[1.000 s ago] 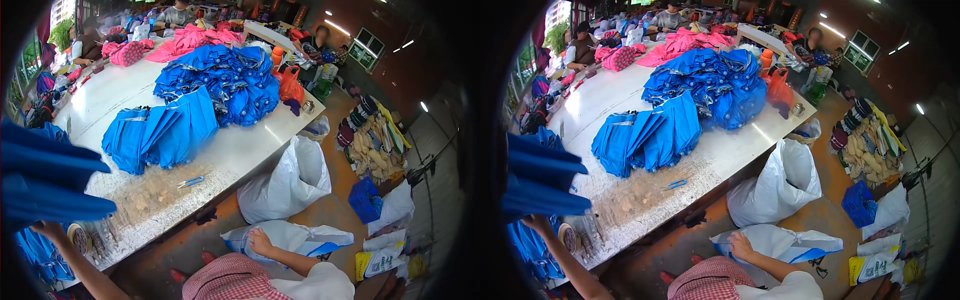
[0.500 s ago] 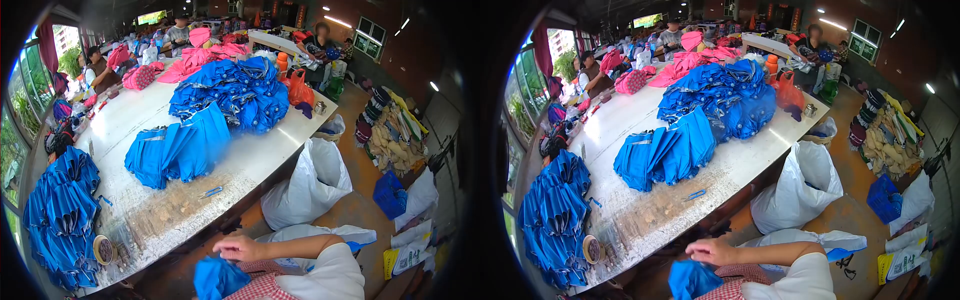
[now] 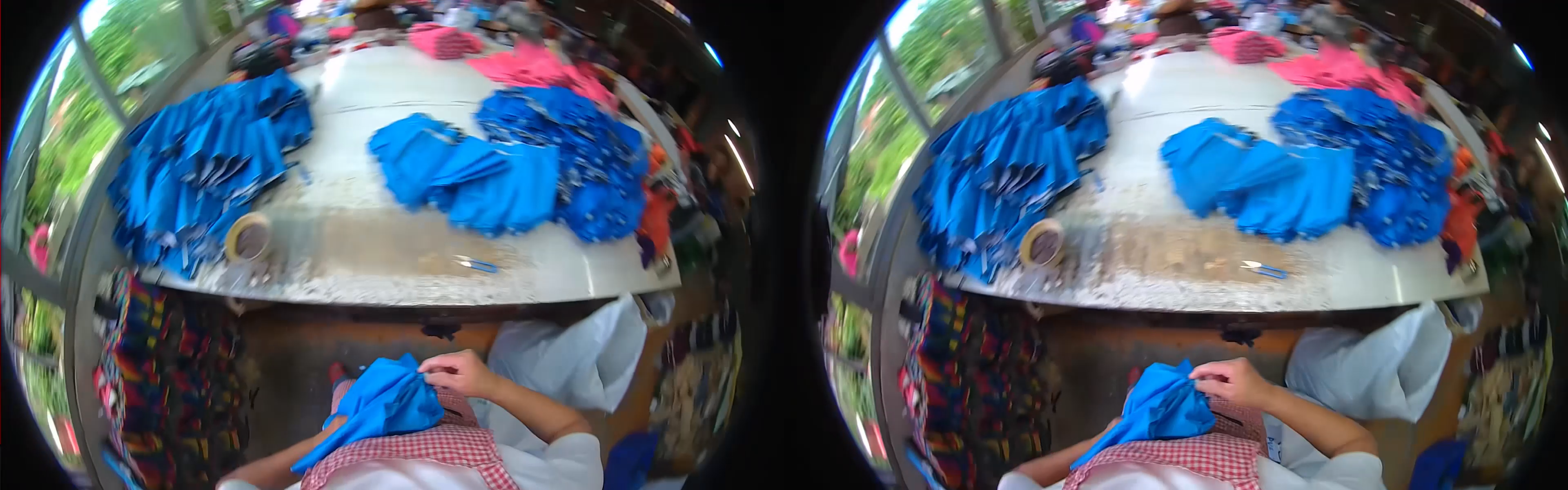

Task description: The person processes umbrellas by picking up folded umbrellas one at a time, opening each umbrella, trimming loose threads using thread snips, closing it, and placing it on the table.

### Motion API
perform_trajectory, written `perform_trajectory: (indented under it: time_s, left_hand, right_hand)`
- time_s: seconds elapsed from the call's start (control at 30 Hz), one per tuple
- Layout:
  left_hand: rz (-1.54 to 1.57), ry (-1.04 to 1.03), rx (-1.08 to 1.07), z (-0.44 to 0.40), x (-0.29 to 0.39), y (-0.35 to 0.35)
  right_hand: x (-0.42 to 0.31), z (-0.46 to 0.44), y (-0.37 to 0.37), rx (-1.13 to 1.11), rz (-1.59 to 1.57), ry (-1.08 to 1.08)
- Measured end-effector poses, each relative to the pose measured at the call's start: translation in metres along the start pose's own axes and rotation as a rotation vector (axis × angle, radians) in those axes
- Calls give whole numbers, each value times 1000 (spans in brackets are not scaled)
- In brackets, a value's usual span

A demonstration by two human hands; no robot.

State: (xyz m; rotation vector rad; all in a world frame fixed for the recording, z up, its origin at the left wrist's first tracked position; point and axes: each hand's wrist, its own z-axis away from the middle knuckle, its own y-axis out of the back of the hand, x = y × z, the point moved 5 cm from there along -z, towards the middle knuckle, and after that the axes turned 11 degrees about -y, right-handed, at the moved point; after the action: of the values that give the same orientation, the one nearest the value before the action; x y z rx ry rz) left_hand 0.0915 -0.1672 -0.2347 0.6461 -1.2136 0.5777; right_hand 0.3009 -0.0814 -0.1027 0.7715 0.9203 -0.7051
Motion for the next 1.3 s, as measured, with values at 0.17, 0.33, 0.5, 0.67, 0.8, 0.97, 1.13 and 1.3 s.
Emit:
perform_trajectory:
  time_s: [0.17, 0.33, 0.5, 0.67, 0.8, 0.97, 1.13, 1.3]
  left_hand:
    - [29, 1, 128, 29, 7, 25]
    - [-149, -115, 404, 28, 38, 147]
    - [-786, -300, 1036, -15, 130, 446]
    - [-1376, 122, 1373, -120, 166, 760]
    - [-1183, 537, 1041, -204, -27, 894]
    - [-1349, 427, 1068, -219, -37, 868]
    - [-1512, -188, 1346, -163, 78, 750]
    - [-1308, -270, 834, -159, 110, 581]
  right_hand:
    - [2, -51, -22, 46, -190, -147]
    - [-15, -146, -20, 268, -107, 98]
    - [-55, -242, 30, 504, -170, 101]
    - [-93, -310, 65, 644, 398, 74]
    - [-73, -352, 103, 681, 1122, -9]
    - [-43, -395, 156, 348, 1302, -1]
    - [-55, -415, 188, 148, 1330, 286]
    - [-193, -351, 197, 871, 981, 564]
